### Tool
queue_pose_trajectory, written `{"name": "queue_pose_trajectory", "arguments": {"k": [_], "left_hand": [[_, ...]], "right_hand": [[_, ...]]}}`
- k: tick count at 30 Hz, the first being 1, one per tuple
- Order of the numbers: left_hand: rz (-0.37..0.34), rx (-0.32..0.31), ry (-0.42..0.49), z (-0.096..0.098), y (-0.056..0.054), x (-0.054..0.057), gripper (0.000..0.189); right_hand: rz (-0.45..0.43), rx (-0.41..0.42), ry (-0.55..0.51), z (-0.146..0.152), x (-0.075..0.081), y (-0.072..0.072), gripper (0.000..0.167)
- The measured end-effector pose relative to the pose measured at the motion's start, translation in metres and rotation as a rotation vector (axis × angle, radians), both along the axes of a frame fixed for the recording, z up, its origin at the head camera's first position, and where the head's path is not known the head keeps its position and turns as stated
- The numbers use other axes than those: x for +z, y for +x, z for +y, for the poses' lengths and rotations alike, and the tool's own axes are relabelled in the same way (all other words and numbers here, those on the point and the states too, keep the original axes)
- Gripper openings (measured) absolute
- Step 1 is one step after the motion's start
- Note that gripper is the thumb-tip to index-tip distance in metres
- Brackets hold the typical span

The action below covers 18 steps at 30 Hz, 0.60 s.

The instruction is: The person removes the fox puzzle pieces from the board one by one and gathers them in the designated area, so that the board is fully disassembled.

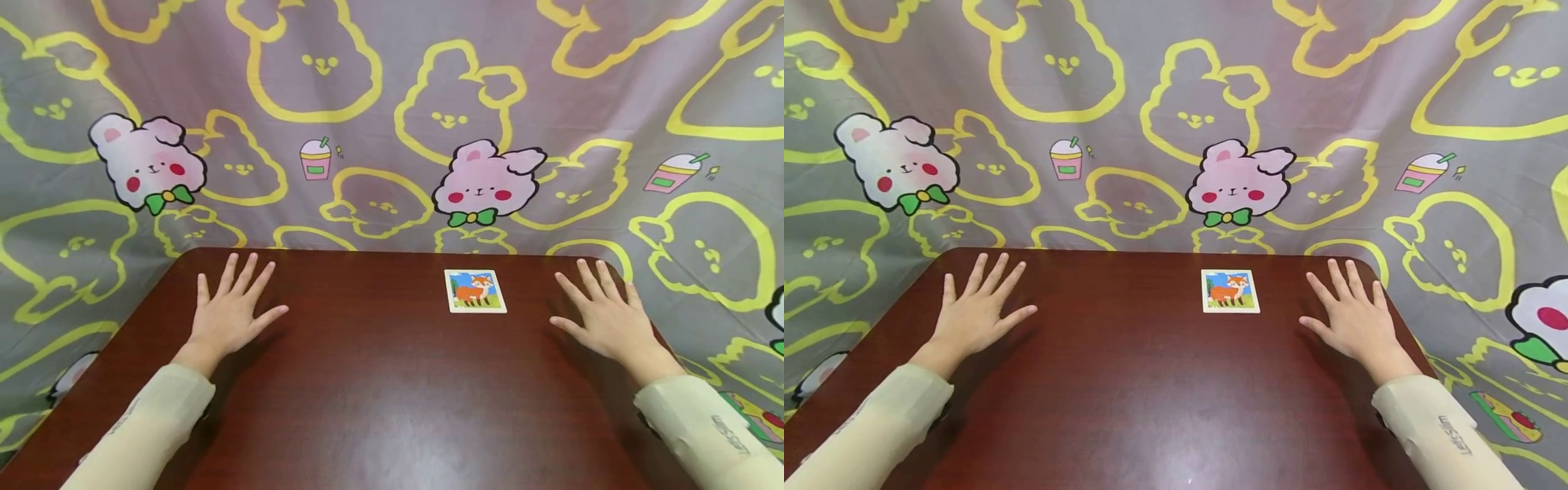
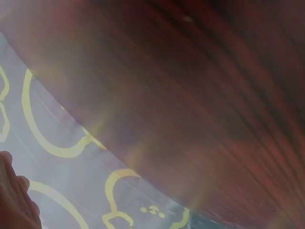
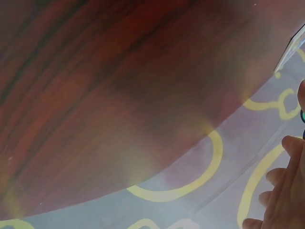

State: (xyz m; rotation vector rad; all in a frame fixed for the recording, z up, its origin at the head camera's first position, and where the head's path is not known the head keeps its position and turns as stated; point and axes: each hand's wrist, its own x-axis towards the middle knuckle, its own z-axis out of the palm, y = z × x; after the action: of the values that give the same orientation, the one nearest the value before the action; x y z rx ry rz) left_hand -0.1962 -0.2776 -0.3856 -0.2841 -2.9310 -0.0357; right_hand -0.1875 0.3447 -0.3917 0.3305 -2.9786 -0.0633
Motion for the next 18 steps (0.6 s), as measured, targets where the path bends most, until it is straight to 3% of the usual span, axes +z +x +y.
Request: {"name": "queue_pose_trajectory", "arguments": {"k": [9, 18], "left_hand": [[-0.028, -0.023, -0.019, 0.014, -0.008, -0.004, 0.09], [-0.04, -0.087, -0.007, 0.035, -0.017, -0.012, 0.088]], "right_hand": [[-0.132, 0.015, 0.01, -0.014, -0.001, -0.013, 0.085], [-0.227, 0.029, -0.013, -0.026, -0.003, -0.028, 0.084]]}}
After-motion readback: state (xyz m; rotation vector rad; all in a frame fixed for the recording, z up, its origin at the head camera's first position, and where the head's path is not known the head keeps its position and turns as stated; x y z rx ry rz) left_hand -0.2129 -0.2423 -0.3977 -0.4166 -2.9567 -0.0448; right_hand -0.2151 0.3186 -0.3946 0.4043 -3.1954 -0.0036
